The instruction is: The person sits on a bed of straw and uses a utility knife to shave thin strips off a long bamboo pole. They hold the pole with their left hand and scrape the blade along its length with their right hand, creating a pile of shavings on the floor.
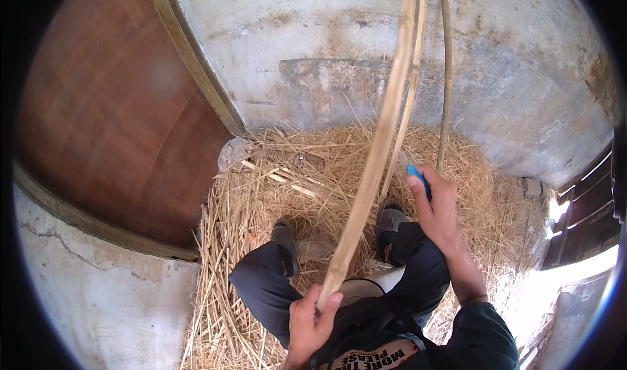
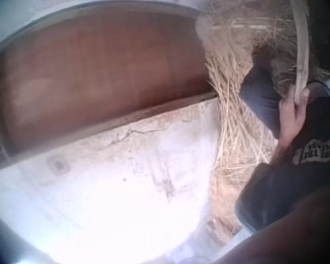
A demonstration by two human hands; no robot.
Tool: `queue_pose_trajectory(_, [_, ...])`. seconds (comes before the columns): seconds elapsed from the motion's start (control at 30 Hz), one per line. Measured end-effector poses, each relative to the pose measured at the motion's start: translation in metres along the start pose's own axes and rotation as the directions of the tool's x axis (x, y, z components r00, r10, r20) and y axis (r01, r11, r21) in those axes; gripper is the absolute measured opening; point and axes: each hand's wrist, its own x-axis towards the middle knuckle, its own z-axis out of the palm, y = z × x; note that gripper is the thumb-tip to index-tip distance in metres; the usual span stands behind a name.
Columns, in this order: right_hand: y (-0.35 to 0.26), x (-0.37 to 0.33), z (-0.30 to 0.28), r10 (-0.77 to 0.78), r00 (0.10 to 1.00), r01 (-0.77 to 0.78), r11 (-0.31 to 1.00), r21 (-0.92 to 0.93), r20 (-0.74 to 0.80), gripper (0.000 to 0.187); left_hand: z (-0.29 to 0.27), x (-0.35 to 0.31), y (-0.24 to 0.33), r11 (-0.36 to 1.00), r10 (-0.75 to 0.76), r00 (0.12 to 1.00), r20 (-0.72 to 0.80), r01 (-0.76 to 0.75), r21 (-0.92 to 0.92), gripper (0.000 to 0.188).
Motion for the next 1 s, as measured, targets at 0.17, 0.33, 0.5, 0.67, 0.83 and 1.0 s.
queue_pose_trajectory(0.17, [-0.007, -0.037, 0.015, -0.207, 0.971, 0.193, 0.974, 0.115, 0.121, 0.021, -0.006, 0.012, -0.004, 0.998, -0.039, 0.997, -0.065, 0.035, -0.059, 0.024])
queue_pose_trajectory(0.33, [-0.022, -0.059, 0.036, -0.424, 0.860, 0.402, 0.906, 0.135, 0.283, 0.033, 0.002, 0.018, 0.008, 0.962, -0.125, 0.992, -0.025, 0.115, -0.249, 0.020])
queue_pose_trajectory(0.5, [-0.024, -0.062, 0.044, -0.466, 0.839, 0.446, 0.885, 0.136, 0.280, 0.039, -0.001, 0.017, 0.008, 0.983, -0.107, 0.993, -0.040, 0.099, -0.156, 0.026])
queue_pose_trajectory(0.67, [-0.027, -0.059, 0.045, -0.483, 0.834, 0.464, 0.876, 0.133, 0.266, 0.039, -0.001, 0.018, 0.010, 1.000, 0.003, 0.995, -0.104, -0.005, -0.022, 0.031])
queue_pose_trajectory(0.83, [-0.036, -0.056, 0.042, -0.445, 0.853, 0.437, 0.895, 0.096, 0.273, 0.036, -0.001, 0.019, 0.011, 1.000, 0.003, 0.992, -0.128, -0.001, 0.012, 0.032])
queue_pose_trajectory(1.0, [-0.040, -0.053, 0.038, -0.412, 0.857, 0.416, 0.907, 0.057, 0.310, 0.036, 0.001, 0.020, 0.008, 1.000, -0.010, 0.990, -0.144, 0.011, 0.007, 0.031])
